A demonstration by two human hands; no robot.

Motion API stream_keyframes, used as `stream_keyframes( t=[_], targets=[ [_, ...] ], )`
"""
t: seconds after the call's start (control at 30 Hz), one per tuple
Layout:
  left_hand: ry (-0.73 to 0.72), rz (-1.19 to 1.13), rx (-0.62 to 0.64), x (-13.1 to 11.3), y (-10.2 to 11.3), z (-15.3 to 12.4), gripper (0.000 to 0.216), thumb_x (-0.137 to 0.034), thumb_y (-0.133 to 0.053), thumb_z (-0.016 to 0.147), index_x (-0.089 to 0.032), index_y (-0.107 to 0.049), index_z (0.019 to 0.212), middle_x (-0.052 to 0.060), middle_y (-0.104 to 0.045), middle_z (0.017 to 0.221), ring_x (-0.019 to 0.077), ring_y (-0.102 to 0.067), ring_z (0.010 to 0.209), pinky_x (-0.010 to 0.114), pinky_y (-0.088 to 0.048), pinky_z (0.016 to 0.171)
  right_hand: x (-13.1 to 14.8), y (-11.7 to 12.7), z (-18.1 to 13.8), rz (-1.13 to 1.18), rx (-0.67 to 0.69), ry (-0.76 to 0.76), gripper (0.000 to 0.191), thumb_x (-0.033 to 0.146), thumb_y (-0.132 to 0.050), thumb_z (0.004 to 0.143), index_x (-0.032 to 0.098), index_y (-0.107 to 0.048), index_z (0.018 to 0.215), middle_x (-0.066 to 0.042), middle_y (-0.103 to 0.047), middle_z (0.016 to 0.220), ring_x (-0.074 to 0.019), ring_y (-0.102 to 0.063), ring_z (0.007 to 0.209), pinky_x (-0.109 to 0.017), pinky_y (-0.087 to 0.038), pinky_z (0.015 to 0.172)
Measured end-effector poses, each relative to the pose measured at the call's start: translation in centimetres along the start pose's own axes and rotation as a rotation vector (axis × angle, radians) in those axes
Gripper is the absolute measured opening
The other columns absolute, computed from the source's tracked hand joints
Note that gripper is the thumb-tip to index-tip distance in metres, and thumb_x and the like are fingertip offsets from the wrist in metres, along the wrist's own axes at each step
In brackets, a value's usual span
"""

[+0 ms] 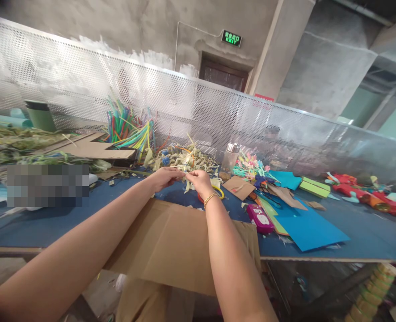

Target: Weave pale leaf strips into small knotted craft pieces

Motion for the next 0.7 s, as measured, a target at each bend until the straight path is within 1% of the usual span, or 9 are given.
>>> stream_keyframes(
  t=[0.1,0.2,0.4,0.57,0.7],
  targets=[
    [0.017,0.005,-0.001,-0.1,0.0,-0.1,0.025,-0.032,-0.079,0.057,-0.013,-0.065,0.065,0.001,-0.056,0.056,0.0067,-0.041,0.045,0.023,-0.023,0.042,-0.1,-0.1,0.0,0.024,0.007,-0.009,0.022,0.037,-0.069,0.061,0.017,-0.06,0.057,0.004,-0.051,0.053,-0.0075,-0.037,0.05,-0.023,-0.028,0.051],
    [0.038,-0.032,0.017,-0.2,0.0,-0.3,0.023,-0.029,-0.079,0.057,-0.013,-0.066,0.066,0.001,-0.057,0.057,0.0072,-0.044,0.048,0.022,-0.026,0.043,-0.1,-0.1,0.0,0.073,0.026,-0.024,0.021,0.036,-0.07,0.059,0.017,-0.061,0.058,0.004,-0.05,0.053,-0.0075,-0.037,0.05,-0.023,-0.027,0.051],
    [0.126,-0.216,0.169,-0.4,-0.5,-0.8,0.019,-0.024,-0.077,0.06,-0.013,-0.062,0.065,0.0,-0.057,0.057,0.0082,-0.051,0.053,0.02,-0.033,0.047,0.1,-0.3,0.0,0.247,0.108,-0.055,0.02,0.033,-0.068,0.058,0.017,-0.056,0.053,0.006,-0.044,0.048,-0.0071,-0.034,0.05,-0.024,-0.026,0.053],
    [0.202,-0.294,0.255,-0.4,-0.6,-1.0,0.017,-0.021,-0.075,0.063,-0.014,-0.061,0.066,0.0,-0.058,0.059,0.0084,-0.053,0.055,0.02,-0.037,0.05,0.1,-0.4,0.1,0.315,0.139,-0.118,0.018,0.031,-0.068,0.056,0.018,-0.056,0.055,0.007,-0.047,0.052,-0.0078,-0.037,0.054,-0.024,-0.027,0.056],
    [0.216,-0.321,0.306,-0.5,-0.5,-1.2,0.017,-0.021,-0.076,0.063,-0.014,-0.062,0.069,0.0,-0.06,0.061,0.008,-0.054,0.056,0.02,-0.04,0.054,-0.1,-0.3,0.2,0.343,0.144,-0.184,0.016,0.029,-0.067,0.055,0.019,-0.056,0.057,0.006,-0.051,0.056,-0.0084,-0.041,0.057,-0.024,-0.028,0.057]
  ],
)
Point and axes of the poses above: each hand's wrist, its own z-axis towards the middle knuckle, its own y-axis out of the back of the hand, x = y × z, the point moved 3 cm from there along z, towards the middle knuckle
